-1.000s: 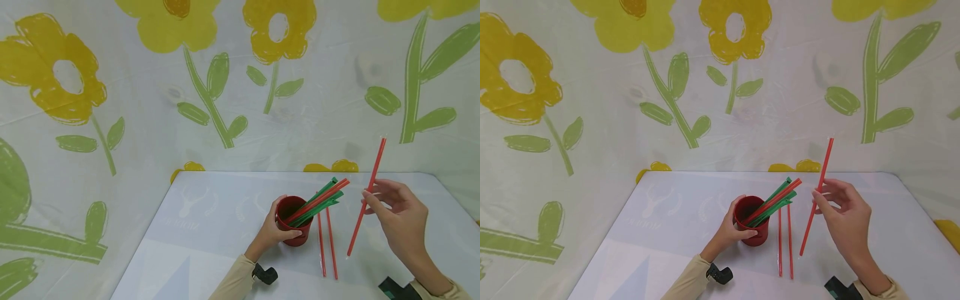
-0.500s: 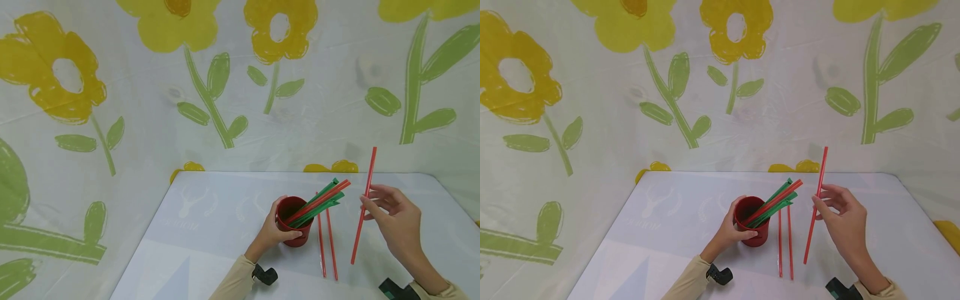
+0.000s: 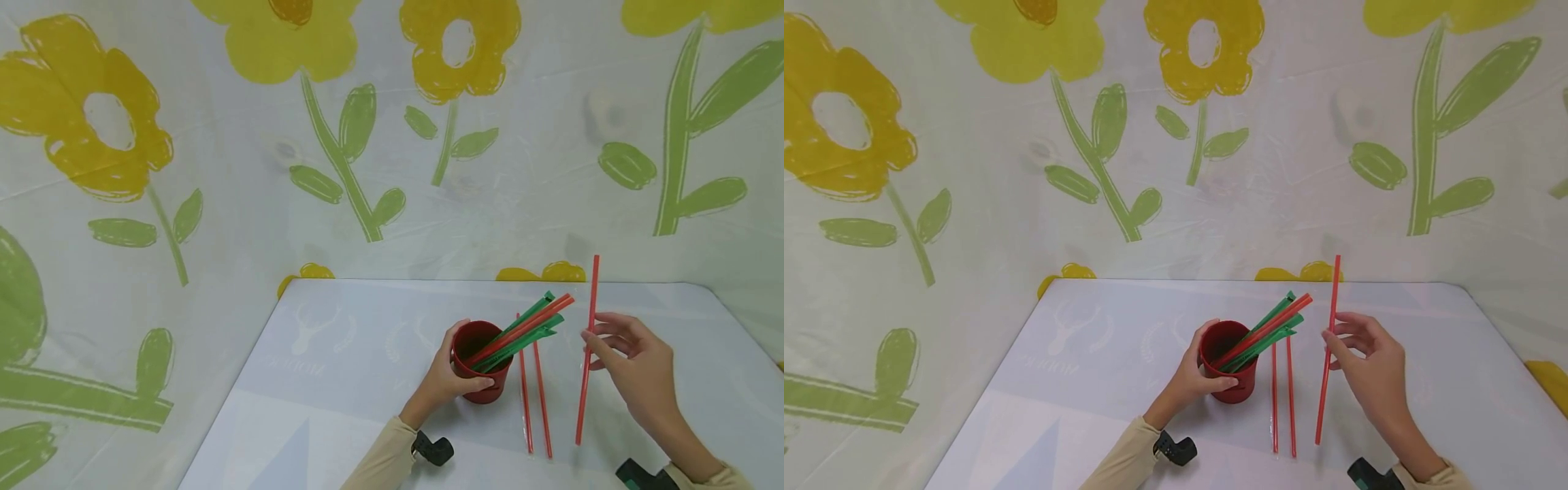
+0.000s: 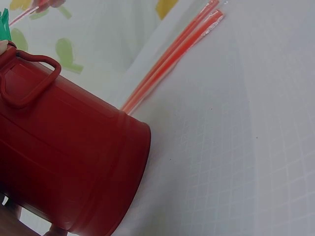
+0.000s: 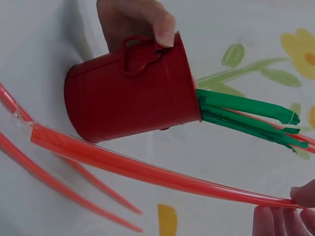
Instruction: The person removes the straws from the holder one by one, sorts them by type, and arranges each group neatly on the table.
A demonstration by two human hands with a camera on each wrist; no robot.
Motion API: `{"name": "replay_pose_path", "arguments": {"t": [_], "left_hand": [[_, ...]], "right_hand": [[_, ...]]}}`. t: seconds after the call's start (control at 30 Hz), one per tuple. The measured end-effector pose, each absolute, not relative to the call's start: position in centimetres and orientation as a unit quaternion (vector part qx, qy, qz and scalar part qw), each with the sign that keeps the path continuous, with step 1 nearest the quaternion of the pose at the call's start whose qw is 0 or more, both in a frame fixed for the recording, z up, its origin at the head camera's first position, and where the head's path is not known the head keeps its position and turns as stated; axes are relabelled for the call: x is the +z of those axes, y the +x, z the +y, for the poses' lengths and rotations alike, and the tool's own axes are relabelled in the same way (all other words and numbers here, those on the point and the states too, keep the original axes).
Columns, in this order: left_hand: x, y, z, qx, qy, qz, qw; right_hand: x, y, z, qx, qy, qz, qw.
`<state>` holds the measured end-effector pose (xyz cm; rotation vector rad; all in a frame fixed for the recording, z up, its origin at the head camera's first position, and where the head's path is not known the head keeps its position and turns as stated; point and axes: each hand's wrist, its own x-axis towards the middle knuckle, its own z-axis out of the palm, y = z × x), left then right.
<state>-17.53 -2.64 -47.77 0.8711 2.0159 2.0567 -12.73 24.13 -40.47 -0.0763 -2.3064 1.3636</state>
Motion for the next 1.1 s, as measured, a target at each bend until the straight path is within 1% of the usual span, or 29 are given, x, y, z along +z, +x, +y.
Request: {"name": "replay_pose_path", "arguments": {"t": [0.17,0.23,0.5,0.77,1.0,1.1], "left_hand": [[-49.8,-18.4,-2.4,0.680,0.283,0.674,0.064],[-50.0,-18.5,-2.3,0.679,0.282,0.675,0.065],[-47.4,-17.4,-2.7,0.683,0.283,0.669,0.073],[-47.1,-17.2,-2.8,0.681,0.277,0.673,0.077],[-50.2,-18.6,-2.3,0.673,0.268,0.686,0.066],[-50.1,-18.5,-2.3,0.672,0.266,0.688,0.066]], "right_hand": [[-41.1,-13.0,24.3,0.492,-0.037,-0.844,0.209],[-41.4,-13.1,24.4,0.490,-0.048,-0.848,0.197],[-42.6,-13.6,24.5,0.487,-0.069,-0.857,0.156],[-43.7,-13.9,24.7,0.481,-0.083,-0.862,0.136],[-44.4,-14.2,24.8,0.479,-0.082,-0.865,0.125],[-44.6,-14.3,24.8,0.480,-0.082,-0.865,0.121]]}}
